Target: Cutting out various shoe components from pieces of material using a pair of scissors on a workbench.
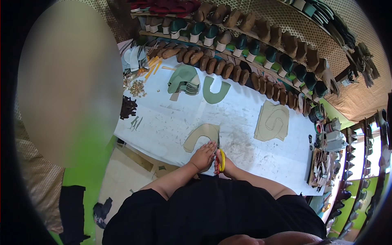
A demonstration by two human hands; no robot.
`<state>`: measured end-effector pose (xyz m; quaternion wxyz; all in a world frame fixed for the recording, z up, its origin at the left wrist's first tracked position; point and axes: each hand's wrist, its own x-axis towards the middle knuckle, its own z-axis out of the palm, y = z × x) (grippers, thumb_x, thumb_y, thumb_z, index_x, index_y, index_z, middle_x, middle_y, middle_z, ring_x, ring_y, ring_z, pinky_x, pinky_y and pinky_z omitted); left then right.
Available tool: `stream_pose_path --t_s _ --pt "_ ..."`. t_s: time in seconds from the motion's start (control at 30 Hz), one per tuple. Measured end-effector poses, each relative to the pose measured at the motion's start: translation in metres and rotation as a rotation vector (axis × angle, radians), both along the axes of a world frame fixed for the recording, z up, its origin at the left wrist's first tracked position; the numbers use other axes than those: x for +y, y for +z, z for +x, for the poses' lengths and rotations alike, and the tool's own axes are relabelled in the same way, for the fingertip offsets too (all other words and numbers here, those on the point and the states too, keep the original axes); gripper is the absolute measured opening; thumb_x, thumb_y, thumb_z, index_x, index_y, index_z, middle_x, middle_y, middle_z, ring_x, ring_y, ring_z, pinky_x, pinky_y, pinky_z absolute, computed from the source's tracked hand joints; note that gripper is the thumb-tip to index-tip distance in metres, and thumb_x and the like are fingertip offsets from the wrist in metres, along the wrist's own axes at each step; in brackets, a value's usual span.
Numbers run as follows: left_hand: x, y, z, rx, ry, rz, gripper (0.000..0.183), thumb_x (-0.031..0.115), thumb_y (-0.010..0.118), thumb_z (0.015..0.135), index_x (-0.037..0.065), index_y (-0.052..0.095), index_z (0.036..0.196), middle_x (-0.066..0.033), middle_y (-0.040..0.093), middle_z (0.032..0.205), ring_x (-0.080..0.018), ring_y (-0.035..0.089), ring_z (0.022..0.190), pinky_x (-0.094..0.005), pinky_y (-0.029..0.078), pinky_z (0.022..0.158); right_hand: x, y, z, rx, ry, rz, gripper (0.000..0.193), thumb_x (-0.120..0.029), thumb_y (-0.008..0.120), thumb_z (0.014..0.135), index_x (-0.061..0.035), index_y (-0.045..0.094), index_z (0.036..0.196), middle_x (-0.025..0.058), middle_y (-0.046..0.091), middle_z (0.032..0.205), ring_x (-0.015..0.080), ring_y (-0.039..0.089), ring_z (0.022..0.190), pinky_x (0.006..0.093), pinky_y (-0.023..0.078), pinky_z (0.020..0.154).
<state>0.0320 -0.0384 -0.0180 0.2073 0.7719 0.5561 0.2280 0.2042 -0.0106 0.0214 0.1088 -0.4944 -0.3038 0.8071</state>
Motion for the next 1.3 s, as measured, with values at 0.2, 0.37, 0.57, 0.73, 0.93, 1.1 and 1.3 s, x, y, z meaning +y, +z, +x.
stream_pose_path --t_s 0.2,0.37,0.57,0.73,0.93,1.1,1.3 --pt "-0.001 0.0 -0.001 0.025 -0.002 -0.003 0.053 0.021 0.049 0.097 0.001 0.041 0.146 -0.0175 0.043 0.151 -0.032 0.04 0.14 -0.0428 0.032 0.115 0.0 0.014 -0.008 -0.162 0.069 0.146 0.061 -0.068 0.044 0.094 -0.0092 0.043 0.113 0.0078 0.049 0.073 0.0191 0.054 0.053 0.0382 0.056 0.05" --pt "0.0 -0.001 -0.001 0.015 0.001 0.017 0.054 0.02 0.049 0.096 0.001 0.041 0.146 -0.0176 0.043 0.15 -0.0319 0.04 0.14 -0.0423 0.033 0.115 -0.002 0.016 -0.01 -0.236 0.081 0.191 0.065 -0.067 0.044 0.095 -0.0072 0.043 0.119 0.008 0.049 0.072 0.0189 0.054 0.053 0.0382 0.056 0.049" --pt "0.001 0.002 0.0 -0.013 0.008 0.014 0.052 0.02 0.05 0.097 0.0 0.043 0.144 -0.0184 0.045 0.149 -0.032 0.042 0.139 -0.0423 0.033 0.115 -0.002 0.013 -0.011 -0.243 0.08 0.199 0.065 -0.068 0.045 0.094 -0.0074 0.043 0.117 0.0079 0.049 0.071 0.0188 0.053 0.051 0.0375 0.054 0.048" --pt "-0.001 -0.001 0.0 -0.027 0.011 0.033 0.05 0.021 0.05 0.097 -0.001 0.045 0.143 -0.0191 0.046 0.147 -0.0326 0.043 0.137 -0.0428 0.033 0.115 -0.001 0.011 -0.011 -0.256 0.087 0.227 0.063 -0.066 0.044 0.096 -0.0067 0.043 0.117 0.0086 0.049 0.068 0.0193 0.054 0.049 0.0366 0.053 0.045" --pt "0.0 0.0 0.001 -0.051 0.026 -0.012 0.049 0.021 0.049 0.098 -0.001 0.046 0.142 -0.0189 0.047 0.147 -0.0327 0.042 0.138 -0.0436 0.033 0.115 -0.001 0.003 -0.009 -0.274 0.108 0.283 0.064 -0.065 0.042 0.096 -0.0042 0.043 0.116 0.0086 0.049 0.063 0.0191 0.054 0.046 0.0357 0.051 0.043" --pt "0.0 -0.002 0.001 -0.025 0.012 0.037 0.049 0.02 0.05 0.097 -0.001 0.045 0.142 -0.0189 0.047 0.147 -0.0329 0.043 0.137 -0.0435 0.034 0.115 0.0 0.008 -0.006 -0.296 0.146 0.317 0.068 -0.067 0.041 0.096 -0.0013 0.042 0.115 0.0085 0.05 0.062 0.0187 0.054 0.045 0.0345 0.05 0.041" --pt "0.001 0.0 0.001 -0.034 0.011 0.007 0.049 0.019 0.05 0.097 0.0 0.046 0.142 -0.0186 0.047 0.147 -0.0325 0.044 0.137 -0.0433 0.034 0.114 0.001 0.012 -0.006 -0.31 0.18 0.349 0.071 -0.067 0.039 0.096 0.0016 0.042 0.115 0.009 0.05 0.058 0.0198 0.054 0.043 0.0336 0.049 0.041"
